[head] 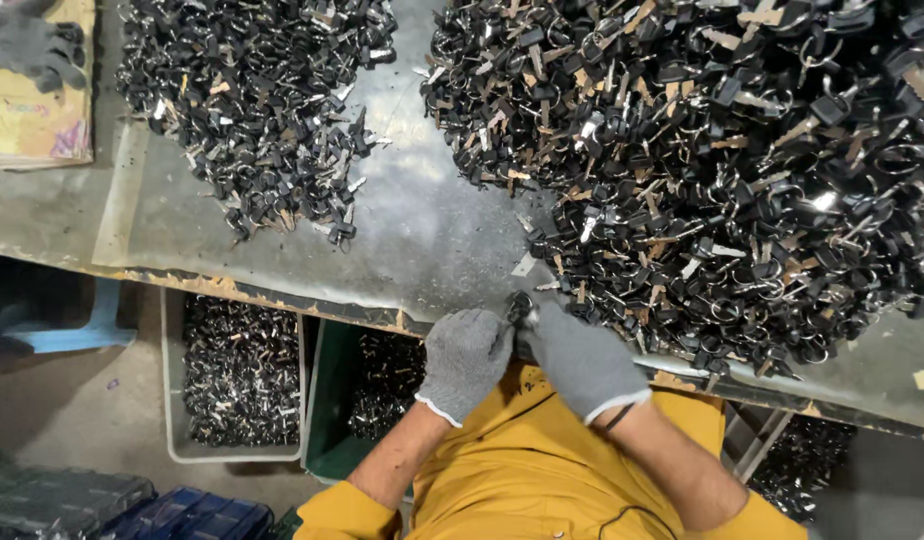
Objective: The person sits at a workbench covered with large piles of small black metal parts and sorts them one at a time, picking items from the pile, briefly handling each, and dropping selected pieces into plastic bins below the table edge.
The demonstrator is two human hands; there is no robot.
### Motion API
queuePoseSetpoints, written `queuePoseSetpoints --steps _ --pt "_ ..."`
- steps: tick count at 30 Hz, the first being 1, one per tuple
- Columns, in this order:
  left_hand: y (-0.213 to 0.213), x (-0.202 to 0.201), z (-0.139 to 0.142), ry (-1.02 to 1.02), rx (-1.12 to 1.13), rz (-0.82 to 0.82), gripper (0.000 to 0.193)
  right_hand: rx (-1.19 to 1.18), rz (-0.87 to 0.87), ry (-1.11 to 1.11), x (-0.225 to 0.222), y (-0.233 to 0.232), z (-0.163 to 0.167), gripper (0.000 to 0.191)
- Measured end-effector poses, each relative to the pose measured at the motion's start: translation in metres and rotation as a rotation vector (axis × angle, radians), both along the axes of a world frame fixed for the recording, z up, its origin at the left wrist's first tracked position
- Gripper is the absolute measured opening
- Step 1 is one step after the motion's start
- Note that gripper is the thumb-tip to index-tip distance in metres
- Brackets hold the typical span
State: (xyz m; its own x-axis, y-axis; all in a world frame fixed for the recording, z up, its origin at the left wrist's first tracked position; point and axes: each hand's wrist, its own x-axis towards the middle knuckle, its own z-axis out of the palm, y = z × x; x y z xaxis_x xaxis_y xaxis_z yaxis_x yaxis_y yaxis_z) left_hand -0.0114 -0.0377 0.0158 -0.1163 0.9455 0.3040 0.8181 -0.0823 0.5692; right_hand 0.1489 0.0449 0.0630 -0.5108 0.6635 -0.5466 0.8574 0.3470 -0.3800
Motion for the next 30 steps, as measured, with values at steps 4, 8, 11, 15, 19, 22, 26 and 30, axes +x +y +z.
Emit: queuePoseSetpoints --steps 4,8,11,15,19,22,26,30 --pt "0.002 -0.003 0.005 -0.043 -0.016 0.006 0.019 0.182 0.013 0.010 -0.005 -0.007 -0.007 0.021" --pt "0.005 -0.017 0.016 0.046 0.094 0.145 0.012 0.124 -0.039 0.033 -0.005 -0.010 -0.011 0.028" --pt "0.019 -0.029 0.026 0.041 0.128 0.326 0.011 0.238 -0.039 0.138 -0.005 -0.012 -0.010 0.036" --pt "0.064 -0.024 0.033 -0.009 0.101 0.047 0.035 0.230 0.005 0.046 -0.009 -0.013 -0.010 0.038" --pt "0.105 -0.016 0.031 0.252 -0.076 -0.178 0.048 0.195 0.000 0.137 -0.006 -0.011 -0.012 0.059" --pt "0.100 -0.013 0.028 0.292 -0.449 -0.120 0.047 0.128 -0.053 0.097 0.002 -0.013 -0.013 0.065" --pt "0.072 -0.015 0.026 -0.011 -0.363 0.032 0.028 0.209 -0.050 0.082 0.006 -0.018 -0.019 0.041" --pt "0.068 -0.011 0.028 0.043 -0.183 0.013 0.040 0.220 -0.013 0.129 0.006 -0.020 -0.029 0.037"
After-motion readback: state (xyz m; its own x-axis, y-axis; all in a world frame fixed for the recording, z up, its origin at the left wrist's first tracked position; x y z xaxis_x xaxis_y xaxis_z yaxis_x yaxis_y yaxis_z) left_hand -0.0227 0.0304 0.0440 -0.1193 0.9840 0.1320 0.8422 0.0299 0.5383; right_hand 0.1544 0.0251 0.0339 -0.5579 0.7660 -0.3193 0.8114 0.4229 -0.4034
